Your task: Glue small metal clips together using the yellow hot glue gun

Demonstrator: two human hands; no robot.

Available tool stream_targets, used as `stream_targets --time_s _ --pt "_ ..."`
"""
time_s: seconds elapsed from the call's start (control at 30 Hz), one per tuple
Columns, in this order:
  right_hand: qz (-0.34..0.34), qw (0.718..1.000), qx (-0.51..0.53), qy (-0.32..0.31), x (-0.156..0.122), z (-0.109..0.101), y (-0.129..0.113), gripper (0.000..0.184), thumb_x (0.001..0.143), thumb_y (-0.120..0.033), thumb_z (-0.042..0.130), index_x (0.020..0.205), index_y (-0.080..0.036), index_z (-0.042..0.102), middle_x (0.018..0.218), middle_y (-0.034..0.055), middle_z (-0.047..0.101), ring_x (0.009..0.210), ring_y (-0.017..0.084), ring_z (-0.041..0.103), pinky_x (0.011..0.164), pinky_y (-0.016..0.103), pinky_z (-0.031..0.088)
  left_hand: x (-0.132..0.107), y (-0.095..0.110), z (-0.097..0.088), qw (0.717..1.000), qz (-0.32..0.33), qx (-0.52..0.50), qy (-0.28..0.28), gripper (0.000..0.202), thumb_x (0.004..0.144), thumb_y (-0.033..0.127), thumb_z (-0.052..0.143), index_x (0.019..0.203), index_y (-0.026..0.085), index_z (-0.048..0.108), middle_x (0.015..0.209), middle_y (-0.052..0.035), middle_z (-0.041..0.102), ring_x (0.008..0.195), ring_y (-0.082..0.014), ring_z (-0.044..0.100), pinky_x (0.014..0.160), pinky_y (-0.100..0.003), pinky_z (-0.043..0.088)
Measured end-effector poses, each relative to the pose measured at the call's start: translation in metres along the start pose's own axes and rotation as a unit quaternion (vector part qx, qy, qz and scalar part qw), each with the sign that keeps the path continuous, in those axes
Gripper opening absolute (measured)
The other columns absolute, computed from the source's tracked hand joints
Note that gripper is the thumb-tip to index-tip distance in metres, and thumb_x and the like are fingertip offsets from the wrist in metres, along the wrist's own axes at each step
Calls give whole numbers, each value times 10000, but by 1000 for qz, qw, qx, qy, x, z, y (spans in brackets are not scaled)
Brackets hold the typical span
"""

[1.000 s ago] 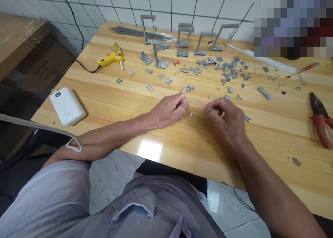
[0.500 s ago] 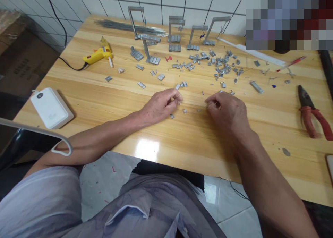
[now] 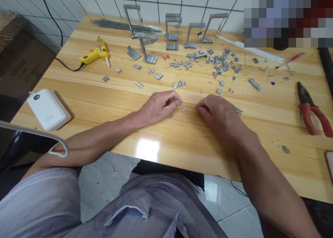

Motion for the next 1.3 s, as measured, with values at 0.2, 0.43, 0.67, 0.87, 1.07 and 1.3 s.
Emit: stream_targets --time_s 0.2,0.43,0.67,0.87,1.07,1.3 --pt "68 982 173 -19 1 -2 -18 120 970 -282 606 888 -230 677 809 9 693 667 150 555 630 304 406 -4 11 6 996 88 20 12 137 968 298 692 1022 174 716 845 -12 696 674 -100 568 640 -226 436" --pt "111 952 284 -32 -1 7 -29 152 959 -323 610 878 -214 676 770 -5 654 672 137 525 621 289 392 -7 19 9 989 143 47 4 73 999 251 663 972 184 674 868 -12 700 709 -96 607 644 -212 457" --pt "61 972 227 -1 0 7 -34 82 908 -228 623 861 -210 688 768 4 670 666 139 549 654 299 423 -9 20 11 991 129 39 -12 49 923 133 656 908 180 648 840 13 694 634 -68 571 600 -190 431" --pt "-7 990 137 27 -2 9 -40 85 895 -228 619 873 -207 698 809 44 692 738 181 623 696 325 467 -10 19 14 992 111 57 -20 94 846 85 644 853 178 632 779 27 685 634 -74 568 619 -196 431" --pt "-40 994 79 66 -2 11 -45 104 884 -197 589 832 -212 678 772 43 682 711 187 606 664 329 454 -13 21 15 990 125 61 -7 99 836 87 636 842 183 609 757 32 666 622 -76 554 611 -202 427" --pt "12 975 184 121 -2 7 -49 105 804 -141 579 764 -220 634 719 2 642 658 151 570 636 307 448 -16 31 15 979 190 67 39 142 824 75 634 842 196 563 779 23 638 656 -89 548 608 -215 427"
Point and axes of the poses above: each hand's wrist, its own x-axis towards the middle knuckle, its own z-axis out of the palm, y = z × x, the point moved 5 cm from there along x, towards the middle knuckle
